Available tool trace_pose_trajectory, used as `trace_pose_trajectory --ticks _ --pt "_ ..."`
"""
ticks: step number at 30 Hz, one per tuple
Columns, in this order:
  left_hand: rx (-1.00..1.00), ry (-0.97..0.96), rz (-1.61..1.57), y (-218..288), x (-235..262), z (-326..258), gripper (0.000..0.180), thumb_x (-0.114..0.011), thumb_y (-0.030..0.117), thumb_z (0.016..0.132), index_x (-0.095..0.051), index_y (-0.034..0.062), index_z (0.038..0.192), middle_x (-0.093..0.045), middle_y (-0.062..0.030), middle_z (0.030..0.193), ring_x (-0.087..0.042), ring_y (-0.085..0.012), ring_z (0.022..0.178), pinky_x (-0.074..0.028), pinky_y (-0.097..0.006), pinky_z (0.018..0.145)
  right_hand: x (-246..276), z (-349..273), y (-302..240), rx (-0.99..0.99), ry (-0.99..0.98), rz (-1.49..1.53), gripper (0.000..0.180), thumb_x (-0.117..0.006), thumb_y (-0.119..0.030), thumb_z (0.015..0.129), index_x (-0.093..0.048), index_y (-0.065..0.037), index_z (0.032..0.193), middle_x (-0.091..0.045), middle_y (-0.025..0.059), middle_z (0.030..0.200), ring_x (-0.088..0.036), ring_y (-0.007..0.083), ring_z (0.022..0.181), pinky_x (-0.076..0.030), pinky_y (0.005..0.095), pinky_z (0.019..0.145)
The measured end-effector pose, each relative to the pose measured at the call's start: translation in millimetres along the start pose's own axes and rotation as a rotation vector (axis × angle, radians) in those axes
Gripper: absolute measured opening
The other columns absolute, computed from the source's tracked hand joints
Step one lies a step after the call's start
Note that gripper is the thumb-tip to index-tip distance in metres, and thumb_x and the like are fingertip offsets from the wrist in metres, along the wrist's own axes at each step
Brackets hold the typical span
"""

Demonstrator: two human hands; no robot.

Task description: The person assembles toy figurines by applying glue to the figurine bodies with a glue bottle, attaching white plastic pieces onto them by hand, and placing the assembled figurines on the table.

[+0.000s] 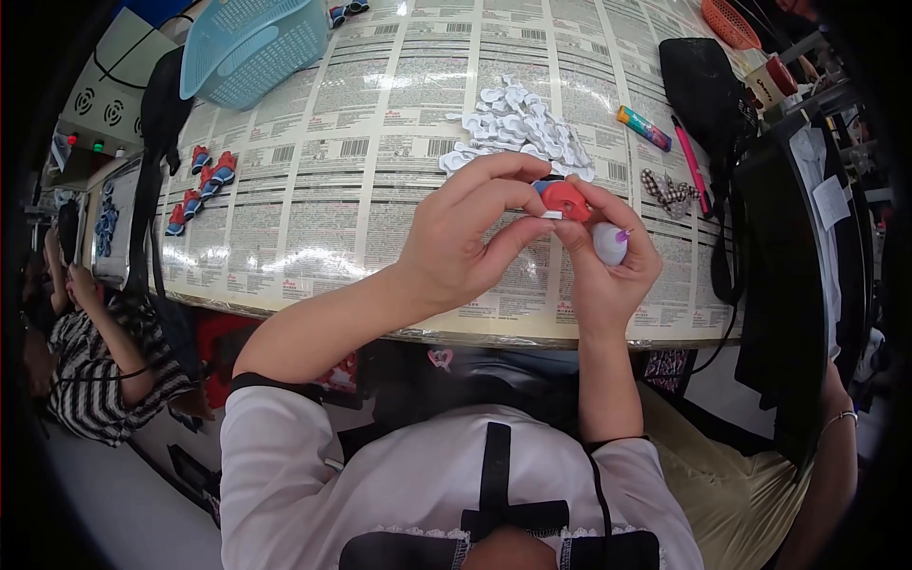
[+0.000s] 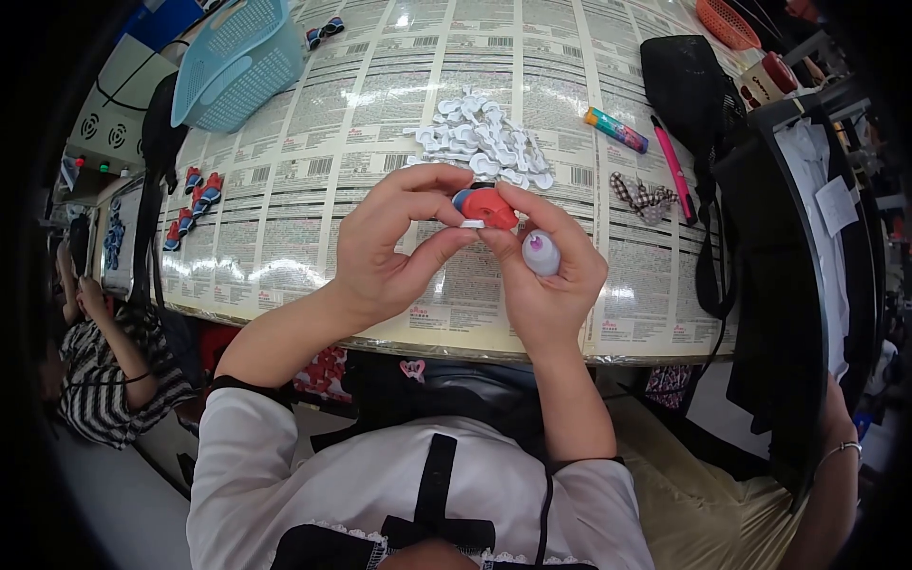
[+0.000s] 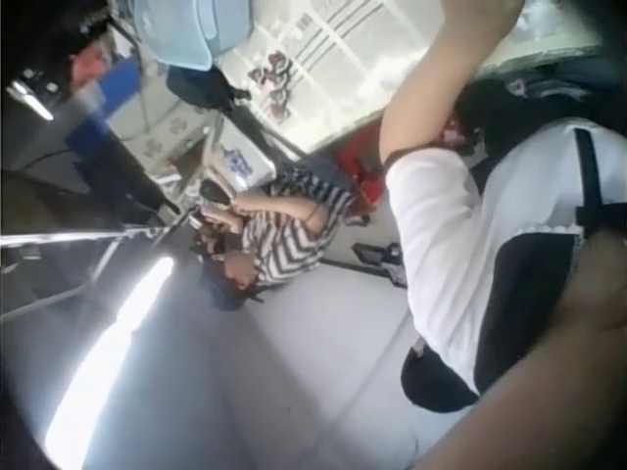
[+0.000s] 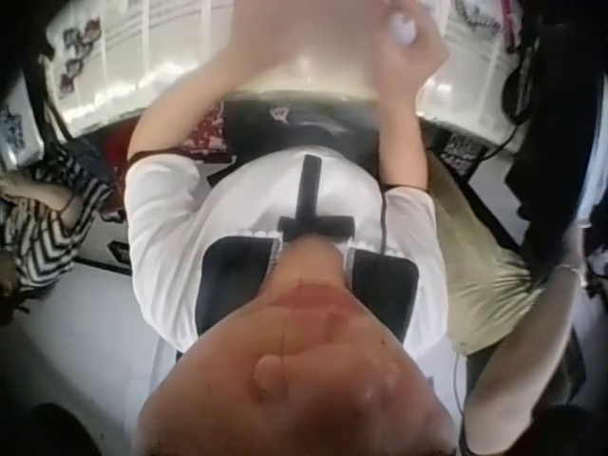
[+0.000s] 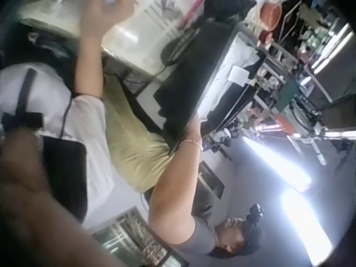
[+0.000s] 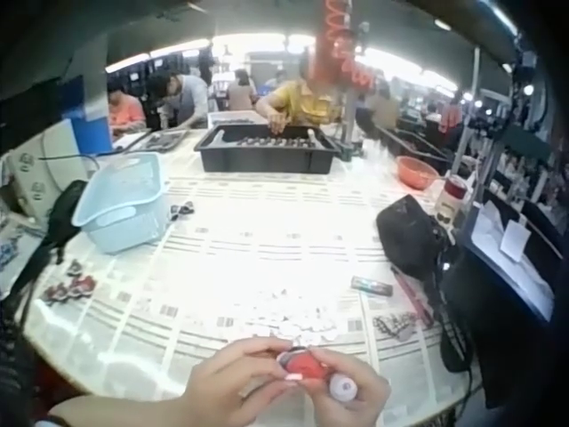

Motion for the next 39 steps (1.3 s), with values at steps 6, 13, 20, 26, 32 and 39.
trace_pose_trajectory --ticks 6,13,20,26,32,39 --pt "0.016 0.003 -0.027 1.9 -3.0 -2.8 0.023 -0.070 0.001 0.072 -0.059 0.0018 0.092 -0.056 -0.0179 0.110 -0.060 -0.0246 0.093 -0.049 -0.031 0.079 3.7 1.4 -1.1 0.012 -0.072 0.005 0.034 -0.069 0.008 0.069 -0.061 0.002 0.102 -0.064 0.0115 0.102 -0.059 0.0125 0.089 -0.046 0.0236 0.080" --pt "-0.099 -0.149 0.046 -0.9 4.8 4.1 0.042 -0.071 0.004 0.068 -0.058 -0.0006 0.107 -0.059 -0.0175 0.111 -0.060 -0.0279 0.094 -0.049 -0.031 0.079 4.5 10.0 -2.0 0.222 -0.152 0.046 0.031 -0.069 0.006 0.068 -0.065 -0.002 0.097 -0.066 0.0089 0.094 -0.061 0.0149 0.081 -0.045 0.0232 0.069" --pt "-0.137 -0.137 0.062 -1.7 4.9 4.3 0.043 -0.070 0.006 0.068 -0.058 -0.0017 0.109 -0.060 -0.0170 0.109 -0.061 -0.0291 0.094 -0.049 -0.032 0.079 6.1 14.7 0.5 0.307 -0.219 0.015 0.030 -0.070 0.005 0.066 -0.066 -0.003 0.094 -0.067 0.0097 0.095 -0.062 0.0189 0.084 -0.046 0.0255 0.068" --pt "-0.096 -0.151 0.088 1.6 0.6 4.2 0.040 -0.069 0.007 0.071 -0.058 -0.0014 0.108 -0.061 -0.0164 0.107 -0.061 -0.0296 0.092 -0.049 -0.033 0.078 14.3 13.6 -8.2 0.216 -0.274 -0.042 0.032 -0.071 0.007 0.063 -0.066 0.000 0.093 -0.066 0.0108 0.091 -0.059 0.0167 0.079 -0.047 0.0262 0.071" --pt "0.018 -0.215 0.083 8.8 2.4 -3.6 0.033 -0.063 -0.001 0.072 -0.059 -0.0006 0.105 -0.063 -0.0167 0.102 -0.062 -0.0291 0.090 -0.049 -0.033 0.079 18.5 3.4 -6.7 0.095 -0.300 0.024 0.033 -0.071 -0.001 0.066 -0.065 -0.004 0.098 -0.066 0.0092 0.093 -0.061 0.0217 0.085 -0.046 0.0300 0.077" --pt "0.019 -0.299 -0.096 35.5 -14.1 -1.0 0.030 -0.067 0.007 0.074 -0.060 0.0014 0.103 -0.064 -0.0161 0.098 -0.063 -0.0272 0.089 -0.049 -0.032 0.079 49.2 -21.0 -51.7 0.175 -0.250 -0.088 0.030 -0.070 -0.004 0.070 -0.064 -0.004 0.099 -0.066 0.0094 0.093 -0.061 0.0221 0.087 -0.046 0.0300 0.078"
Point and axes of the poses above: each hand's wrist, its own z-axis towards the middle knuckle, its own x-axis out of the back of the hand, y = z × x, the point moved 3 cm from there along z, towards the middle knuckle
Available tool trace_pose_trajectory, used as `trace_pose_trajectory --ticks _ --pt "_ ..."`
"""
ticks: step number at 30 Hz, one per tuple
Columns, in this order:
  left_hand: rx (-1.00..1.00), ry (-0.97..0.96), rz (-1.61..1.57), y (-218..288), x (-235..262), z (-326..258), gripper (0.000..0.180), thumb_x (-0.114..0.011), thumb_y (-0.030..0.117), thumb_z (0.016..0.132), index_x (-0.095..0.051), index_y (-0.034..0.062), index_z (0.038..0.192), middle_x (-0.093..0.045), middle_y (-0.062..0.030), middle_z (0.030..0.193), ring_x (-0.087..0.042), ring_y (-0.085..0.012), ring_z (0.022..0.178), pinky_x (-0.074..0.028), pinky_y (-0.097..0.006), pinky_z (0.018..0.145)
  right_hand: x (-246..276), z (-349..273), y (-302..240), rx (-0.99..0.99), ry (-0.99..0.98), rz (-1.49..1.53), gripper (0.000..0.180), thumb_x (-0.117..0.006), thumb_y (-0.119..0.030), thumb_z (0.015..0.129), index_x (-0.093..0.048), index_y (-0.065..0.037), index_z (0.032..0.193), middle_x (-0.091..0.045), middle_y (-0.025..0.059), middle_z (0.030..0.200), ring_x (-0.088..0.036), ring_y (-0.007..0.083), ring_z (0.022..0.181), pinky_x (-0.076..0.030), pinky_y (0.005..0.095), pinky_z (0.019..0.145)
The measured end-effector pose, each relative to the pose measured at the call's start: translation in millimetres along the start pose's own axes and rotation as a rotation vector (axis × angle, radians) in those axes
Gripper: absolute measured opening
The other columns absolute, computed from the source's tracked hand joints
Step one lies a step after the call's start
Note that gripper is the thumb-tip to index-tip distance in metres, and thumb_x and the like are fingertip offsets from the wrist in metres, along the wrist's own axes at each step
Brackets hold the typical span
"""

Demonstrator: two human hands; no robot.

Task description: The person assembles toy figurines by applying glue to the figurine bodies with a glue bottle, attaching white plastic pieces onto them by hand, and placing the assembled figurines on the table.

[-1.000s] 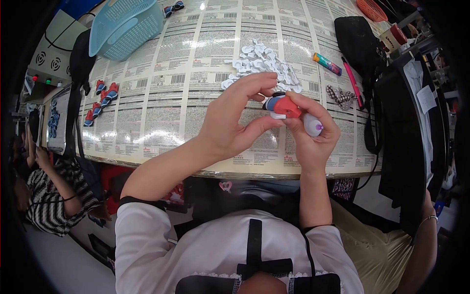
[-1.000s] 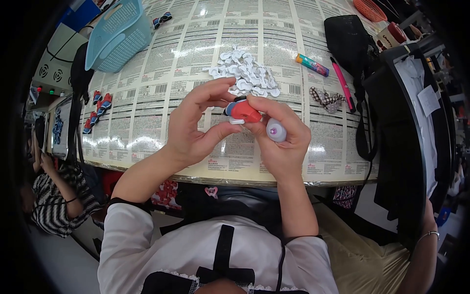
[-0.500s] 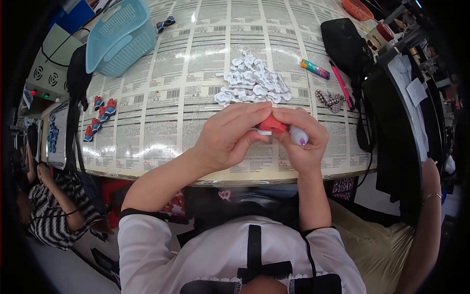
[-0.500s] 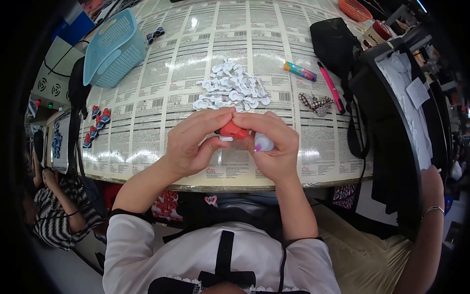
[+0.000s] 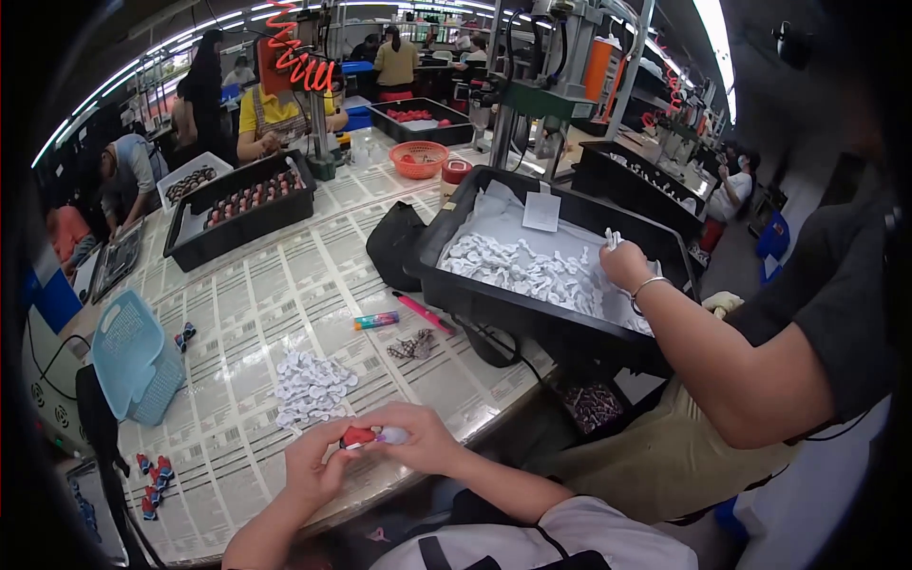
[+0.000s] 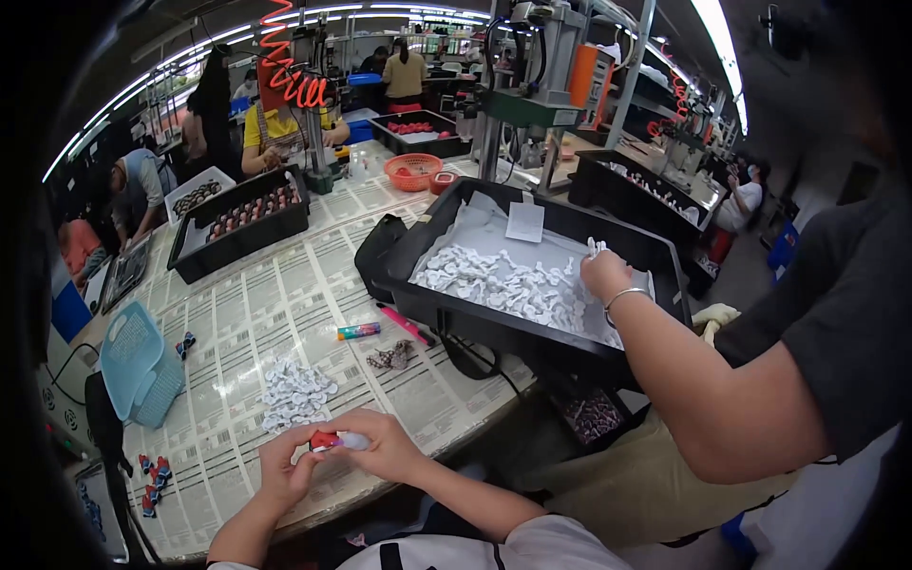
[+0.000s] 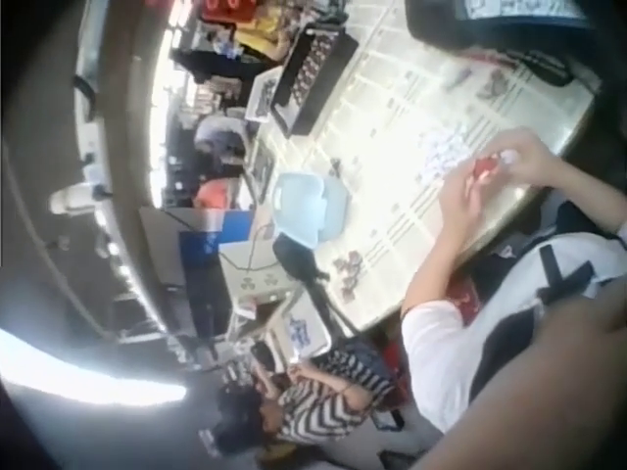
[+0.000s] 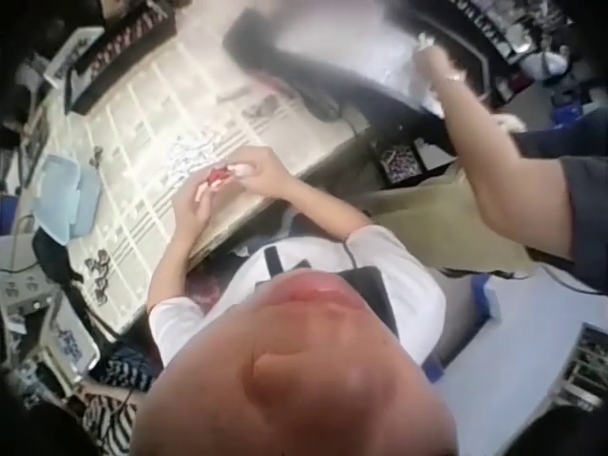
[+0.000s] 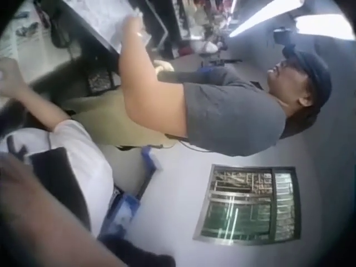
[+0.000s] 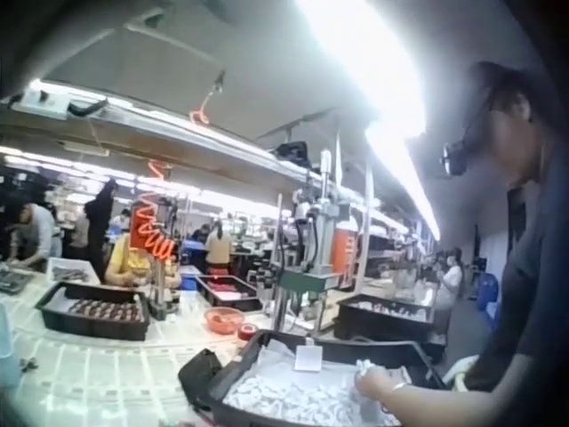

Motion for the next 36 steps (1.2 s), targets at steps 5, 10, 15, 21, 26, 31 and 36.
trace_pose_trajectory --ticks 5,10,15,21,26,31,36 --pt "-0.078 -0.082 -0.015 16.3 -13.4 13.4 0.030 -0.068 0.010 0.074 -0.061 0.0016 0.102 -0.064 -0.0159 0.097 -0.064 -0.0264 0.088 -0.048 -0.031 0.079 20.7 -16.7 -11.6 -0.058 0.084 -0.033 0.030 -0.071 -0.005 0.070 -0.064 -0.004 0.099 -0.065 0.0100 0.092 -0.062 0.0217 0.086 -0.047 0.0298 0.077" --pt "-0.068 -0.152 -0.050 27.7 -28.1 23.7 0.028 -0.067 0.008 0.074 -0.061 0.0019 0.101 -0.065 -0.0156 0.097 -0.064 -0.0254 0.087 -0.049 -0.030 0.078 35.9 -30.1 -18.6 -0.043 0.171 -0.033 0.030 -0.072 -0.007 0.071 -0.064 -0.003 0.099 -0.065 0.0097 0.091 -0.062 0.0200 0.084 -0.047 0.0292 0.075" --pt "-0.023 -0.211 -0.107 38.4 -44.8 36.3 0.027 -0.066 0.007 0.075 -0.062 0.0010 0.101 -0.065 -0.0153 0.097 -0.064 -0.0240 0.087 -0.048 -0.030 0.078 52.8 -40.9 -23.4 -0.045 0.237 -0.055 0.028 -0.071 -0.004 0.071 -0.064 -0.001 0.098 -0.065 0.0106 0.092 -0.062 0.0188 0.083 -0.047 0.0278 0.075" --pt "-0.037 -0.288 -0.172 47.7 -57.5 54.3 0.028 -0.066 0.007 0.076 -0.061 -0.0009 0.102 -0.066 -0.0121 0.092 -0.063 -0.0183 0.085 -0.047 -0.028 0.077 69.0 -48.5 -29.2 -0.097 0.298 0.010 0.026 -0.069 -0.003 0.072 -0.064 -0.002 0.098 -0.066 0.0111 0.093 -0.063 0.0188 0.086 -0.047 0.0274 0.077" --pt "-0.016 -0.408 -0.169 60.2 -60.8 77.8 0.028 -0.066 0.010 0.078 -0.061 -0.0008 0.104 -0.065 -0.0127 0.096 -0.062 -0.0183 0.088 -0.047 -0.029 0.080 81.8 -44.4 -33.3 -0.082 0.359 0.050 0.026 -0.069 -0.001 0.072 -0.064 -0.001 0.098 -0.066 0.0095 0.092 -0.062 0.0146 0.085 -0.047 0.0253 0.076" --pt "0.015 -0.759 0.056 84.5 -39.6 138.5 0.043 -0.063 0.016 0.083 -0.049 0.0015 0.121 -0.063 -0.0136 0.101 -0.061 -0.0189 0.090 -0.048 -0.030 0.079 90.2 -40.9 -21.7 -0.192 0.455 0.139 0.026 -0.067 0.004 0.073 -0.064 0.001 0.098 -0.065 0.0054 0.090 -0.059 0.0086 0.081 -0.046 0.0208 0.071" --pt "0.166 -0.490 0.112 144.7 -9.4 222.5 0.053 -0.047 0.017 0.091 -0.024 0.0073 0.138 -0.063 -0.0144 0.094 -0.063 -0.0129 0.068 -0.050 -0.024 0.064 96.1 -48.5 -23.9 -0.143 0.501 0.206 0.026 -0.066 0.006 0.072 -0.064 0.000 0.098 -0.065 0.0034 0.087 -0.057 0.0055 0.077 -0.045 0.0186 0.068"
Point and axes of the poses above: each hand's wrist, its own z-axis towards the middle knuckle, its own x-axis out of the back of the hand, y = z × x, the point moved 3 cm from there along z, towards the middle knuckle
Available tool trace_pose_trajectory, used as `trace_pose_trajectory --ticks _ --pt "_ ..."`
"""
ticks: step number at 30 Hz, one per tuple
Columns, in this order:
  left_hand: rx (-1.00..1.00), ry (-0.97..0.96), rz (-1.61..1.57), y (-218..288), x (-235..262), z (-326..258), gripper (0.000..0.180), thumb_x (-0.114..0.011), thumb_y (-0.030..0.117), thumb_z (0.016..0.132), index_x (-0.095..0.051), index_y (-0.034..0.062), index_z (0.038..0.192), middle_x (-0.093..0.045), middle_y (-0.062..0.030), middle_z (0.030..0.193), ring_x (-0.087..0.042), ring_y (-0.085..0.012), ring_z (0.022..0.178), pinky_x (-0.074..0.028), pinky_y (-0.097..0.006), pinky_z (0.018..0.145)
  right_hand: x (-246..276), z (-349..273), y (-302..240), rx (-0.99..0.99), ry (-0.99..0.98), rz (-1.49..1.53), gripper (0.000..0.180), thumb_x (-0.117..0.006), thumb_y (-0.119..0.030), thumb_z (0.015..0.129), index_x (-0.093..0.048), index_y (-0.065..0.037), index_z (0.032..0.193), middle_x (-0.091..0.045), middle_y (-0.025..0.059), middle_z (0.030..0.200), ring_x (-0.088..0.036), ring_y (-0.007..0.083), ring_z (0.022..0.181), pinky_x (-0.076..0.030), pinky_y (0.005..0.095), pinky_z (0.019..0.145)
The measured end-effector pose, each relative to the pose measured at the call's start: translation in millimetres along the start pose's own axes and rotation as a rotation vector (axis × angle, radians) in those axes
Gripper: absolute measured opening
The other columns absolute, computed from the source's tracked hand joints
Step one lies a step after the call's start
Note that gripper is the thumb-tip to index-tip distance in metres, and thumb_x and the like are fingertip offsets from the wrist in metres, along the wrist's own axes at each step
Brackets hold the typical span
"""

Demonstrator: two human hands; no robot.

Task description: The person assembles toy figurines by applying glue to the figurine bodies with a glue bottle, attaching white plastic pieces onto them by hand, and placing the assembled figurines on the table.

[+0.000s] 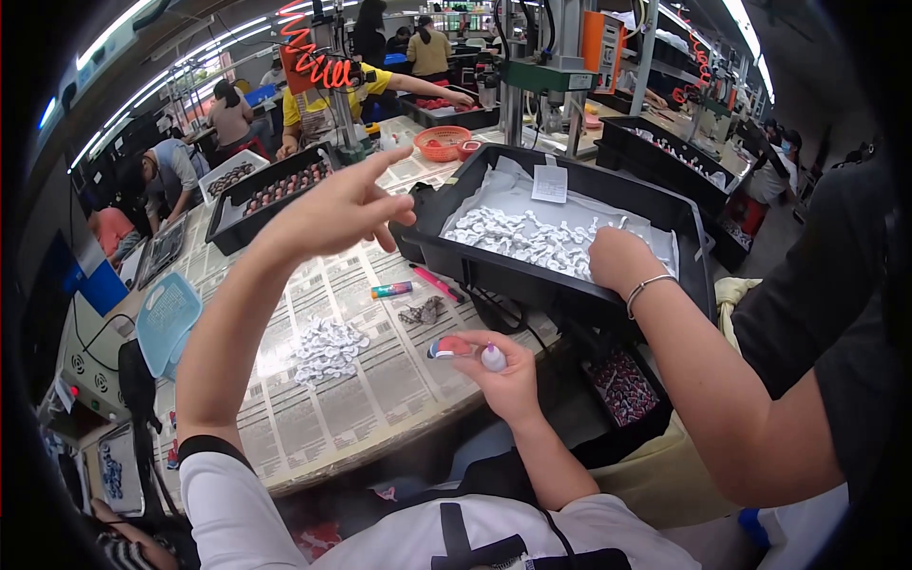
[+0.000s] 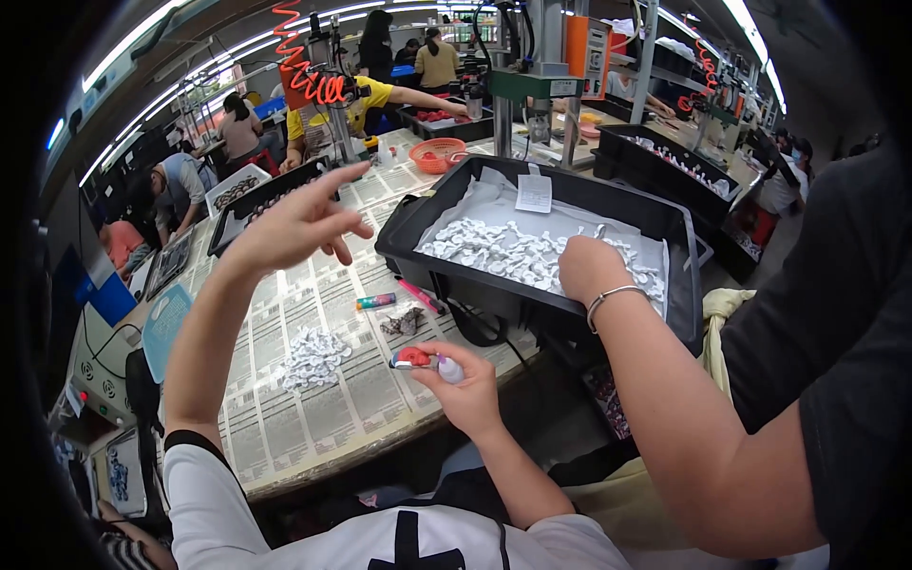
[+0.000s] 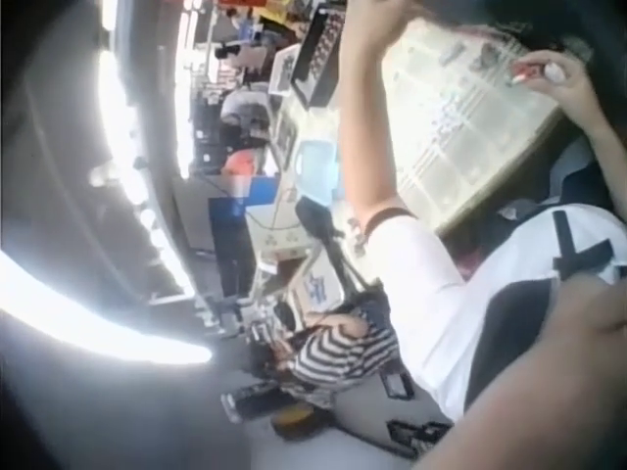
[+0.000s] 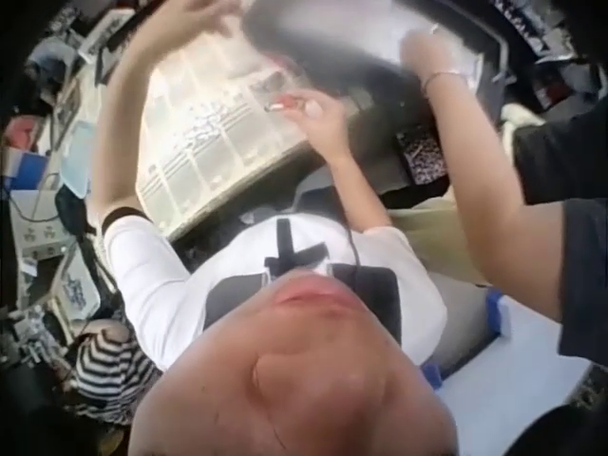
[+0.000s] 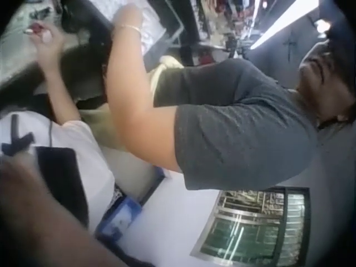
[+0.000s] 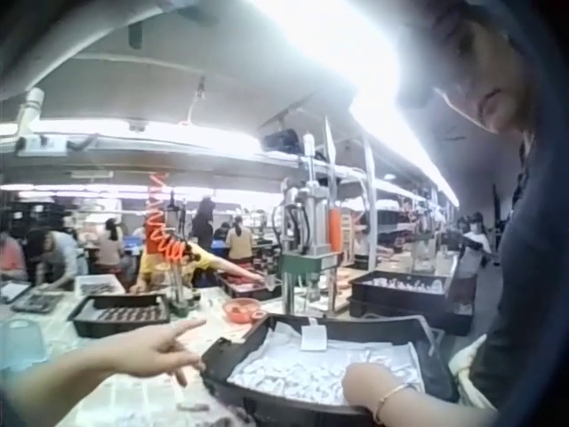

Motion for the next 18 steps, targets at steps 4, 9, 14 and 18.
trace_pose_trajectory --ticks 4,9,14,18 --pt "-0.041 -0.125 -0.065 39.0 -8.8 26.5 0.050 -0.045 0.018 0.092 -0.027 0.0075 0.137 -0.064 -0.0113 0.091 -0.062 -0.0129 0.062 -0.049 -0.025 0.057 2.2 -6.6 7.0 -0.005 0.003 -0.003 0.028 -0.068 0.006 0.070 -0.064 0.000 0.097 -0.064 0.0033 0.085 -0.055 0.0049 0.074 -0.044 0.0180 0.067" --pt "-0.373 -0.096 0.583 97.9 -53.1 63.2 0.048 -0.045 0.010 0.088 -0.035 0.0133 0.135 -0.062 -0.0176 0.097 -0.063 -0.0233 0.075 -0.049 -0.036 0.062 -8.2 -5.3 14.1 -0.099 -0.003 -0.115 0.030 -0.070 0.004 0.068 -0.064 0.000 0.097 -0.064 0.0028 0.083 -0.055 0.0049 0.073 -0.044 0.0176 0.066" --pt "-0.353 -0.183 1.137 145.6 -115.6 133.1 0.040 -0.051 0.009 0.080 -0.053 0.0077 0.120 -0.060 -0.0175 0.106 -0.059 -0.0332 0.095 -0.047 -0.041 0.079 -0.1 -4.2 13.9 -0.113 0.028 -0.242 0.030 -0.071 0.002 0.067 -0.065 -0.001 0.097 -0.064 0.0031 0.082 -0.056 0.0057 0.073 -0.044 0.0192 0.067" --pt "-0.655 0.159 0.607 142.0 -91.8 121.0 0.032 -0.058 0.014 0.080 -0.059 0.0039 0.111 -0.062 -0.0182 0.100 -0.062 -0.0312 0.089 -0.050 -0.038 0.076 4.7 -7.4 21.5 -0.102 0.017 -0.262 0.030 -0.071 0.001 0.068 -0.065 -0.001 0.097 -0.064 0.0037 0.082 -0.056 0.0064 0.074 -0.045 0.0205 0.068"
Point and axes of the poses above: each hand's wrist, its own z-axis towards the middle knuckle, its own x-axis out of the back of the hand, y = z × x, the point moved 3 cm from there along z, towards the middle knuckle
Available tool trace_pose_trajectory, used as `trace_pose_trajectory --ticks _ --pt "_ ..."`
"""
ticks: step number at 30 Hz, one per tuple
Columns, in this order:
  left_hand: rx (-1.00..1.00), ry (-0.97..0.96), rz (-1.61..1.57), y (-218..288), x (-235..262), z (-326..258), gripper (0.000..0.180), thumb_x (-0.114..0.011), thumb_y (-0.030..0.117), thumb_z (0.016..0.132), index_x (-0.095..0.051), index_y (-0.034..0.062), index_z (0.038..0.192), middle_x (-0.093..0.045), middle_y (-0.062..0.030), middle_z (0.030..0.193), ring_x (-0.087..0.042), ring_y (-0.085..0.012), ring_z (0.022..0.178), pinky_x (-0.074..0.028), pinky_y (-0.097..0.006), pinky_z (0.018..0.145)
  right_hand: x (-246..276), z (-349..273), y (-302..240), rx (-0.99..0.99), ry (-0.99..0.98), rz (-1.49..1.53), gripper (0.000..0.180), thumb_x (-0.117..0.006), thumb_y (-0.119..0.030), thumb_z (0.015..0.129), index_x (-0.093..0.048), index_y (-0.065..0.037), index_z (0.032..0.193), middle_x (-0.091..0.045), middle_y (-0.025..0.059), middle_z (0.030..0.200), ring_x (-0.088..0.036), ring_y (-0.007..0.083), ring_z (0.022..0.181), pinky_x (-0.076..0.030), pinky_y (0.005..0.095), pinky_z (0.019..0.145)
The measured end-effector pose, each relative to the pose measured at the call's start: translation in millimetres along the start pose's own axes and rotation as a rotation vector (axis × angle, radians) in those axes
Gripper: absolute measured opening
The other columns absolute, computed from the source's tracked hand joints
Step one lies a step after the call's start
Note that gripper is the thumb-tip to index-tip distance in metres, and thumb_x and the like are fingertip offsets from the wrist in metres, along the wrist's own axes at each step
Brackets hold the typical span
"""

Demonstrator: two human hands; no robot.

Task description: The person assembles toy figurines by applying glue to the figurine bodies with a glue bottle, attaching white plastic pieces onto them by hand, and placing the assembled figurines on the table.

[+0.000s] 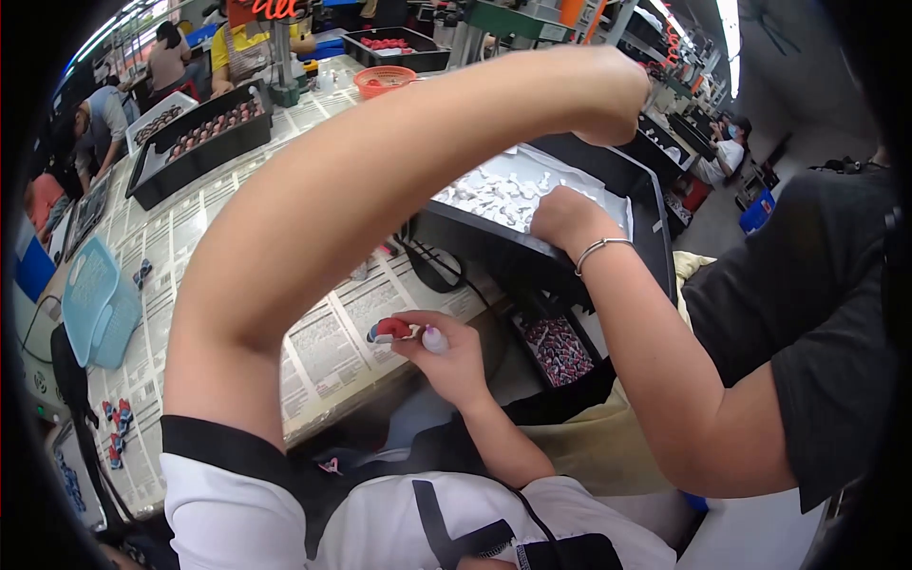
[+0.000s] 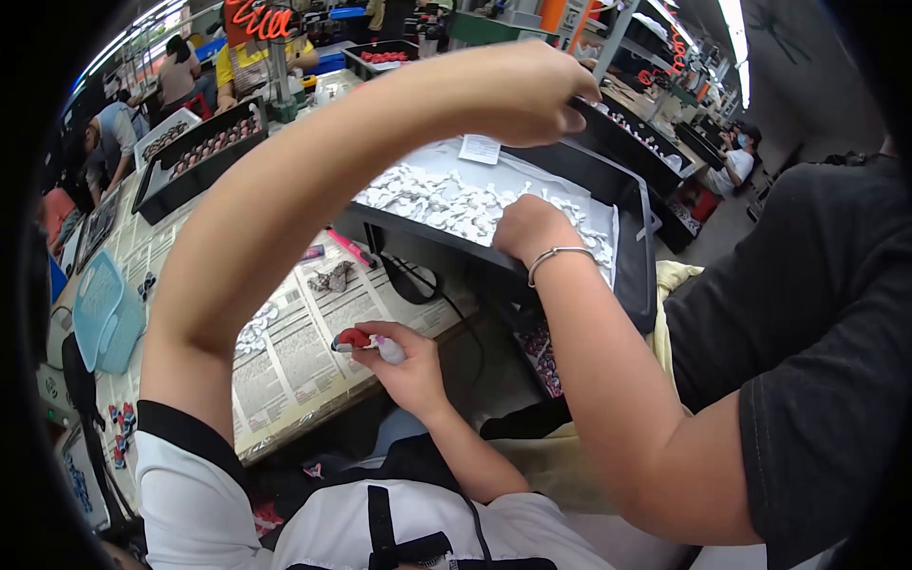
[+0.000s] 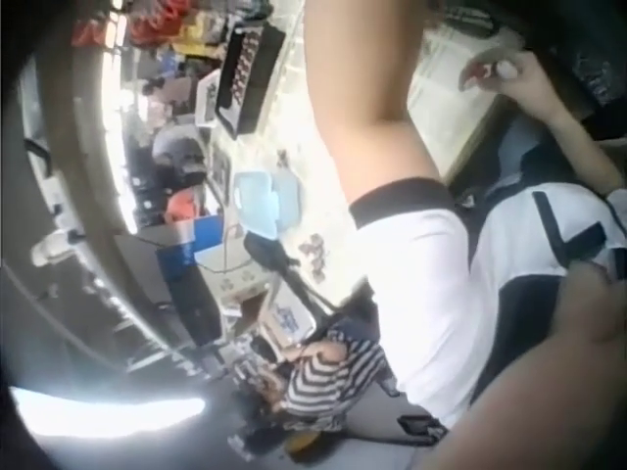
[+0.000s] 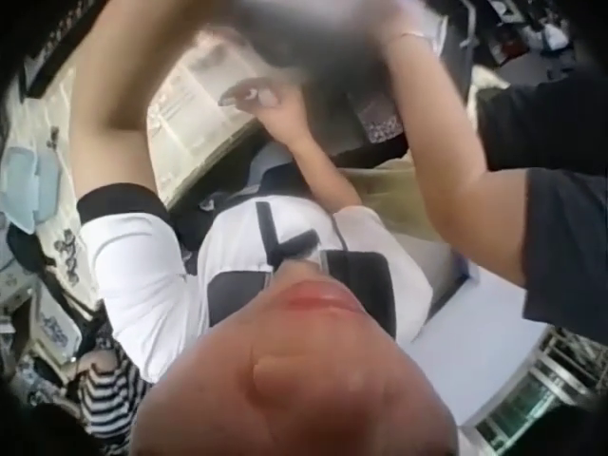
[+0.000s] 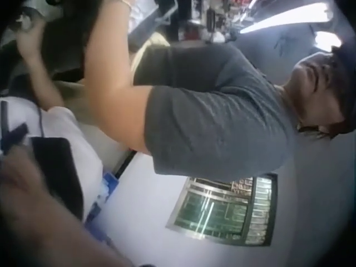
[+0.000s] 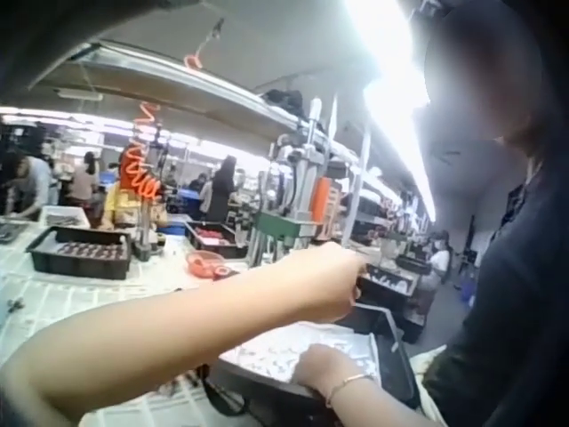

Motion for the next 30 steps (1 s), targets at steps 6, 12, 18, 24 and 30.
trace_pose_trajectory --ticks 6,12,18,24,30 --pt "-0.260 0.475 -0.338 5.4 48.0 -50.0 0.023 -0.049 0.009 0.078 -0.064 0.0008 0.093 -0.064 -0.0181 0.084 -0.064 -0.0261 0.062 -0.050 -0.034 0.056 3.6 8.4 11.5 0.096 0.006 0.009 0.029 -0.070 -0.001 0.070 -0.064 -0.001 0.098 -0.065 0.0048 0.087 -0.057 0.0074 0.077 -0.045 0.0211 0.070" --pt "-0.176 0.561 -0.386 -16.7 63.0 -90.8 0.024 -0.047 0.010 0.080 -0.063 0.0004 0.094 -0.063 -0.0167 0.082 -0.062 -0.0244 0.062 -0.049 -0.033 0.056 -14.6 17.8 11.5 -0.018 -0.135 0.097 0.027 -0.070 -0.002 0.072 -0.064 -0.001 0.099 -0.065 0.0077 0.095 -0.059 0.0102 0.085 -0.045 0.0219 0.075" --pt "-0.109 0.711 -0.410 -46.2 84.8 -127.9 0.025 -0.045 0.011 0.081 -0.062 0.0000 0.096 -0.062 -0.0153 0.080 -0.061 -0.0228 0.062 -0.048 -0.032 0.056 -20.4 30.9 12.7 -0.011 -0.147 0.057 0.027 -0.069 -0.002 0.073 -0.063 0.000 0.100 -0.065 0.0085 0.097 -0.059 0.0116 0.087 -0.045 0.0226 0.077" --pt "-0.179 1.018 -0.308 -56.0 145.5 -151.6 0.027 -0.043 0.013 0.082 -0.061 -0.0004 0.097 -0.061 -0.0139 0.079 -0.059 -0.0212 0.061 -0.047 -0.031 0.055 -28.7 16.2 4.2 -0.013 -0.165 -0.035 0.029 -0.070 -0.005 0.074 -0.063 -0.001 0.101 -0.065 0.0076 0.098 -0.059 0.0127 0.090 -0.045 0.0244 0.080" --pt "-0.177 1.258 -0.297 -60.8 160.0 -178.7 0.028 -0.041 0.014 0.084 -0.060 -0.0008 0.099 -0.060 -0.0125 0.077 -0.058 -0.0196 0.061 -0.046 -0.030 0.055 -47.3 0.4 -7.2 -0.048 -0.105 -0.131 0.027 -0.070 -0.008 0.074 -0.064 -0.002 0.100 -0.065 0.0083 0.091 -0.058 0.0120 0.084 -0.046 0.0244 0.076"
Point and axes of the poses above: each hand's wrist, its own z-axis towards the middle knuckle, its own x-axis out of the back of the hand, y = z × x, the point moved 3 cm from there along z, towards the middle knuckle
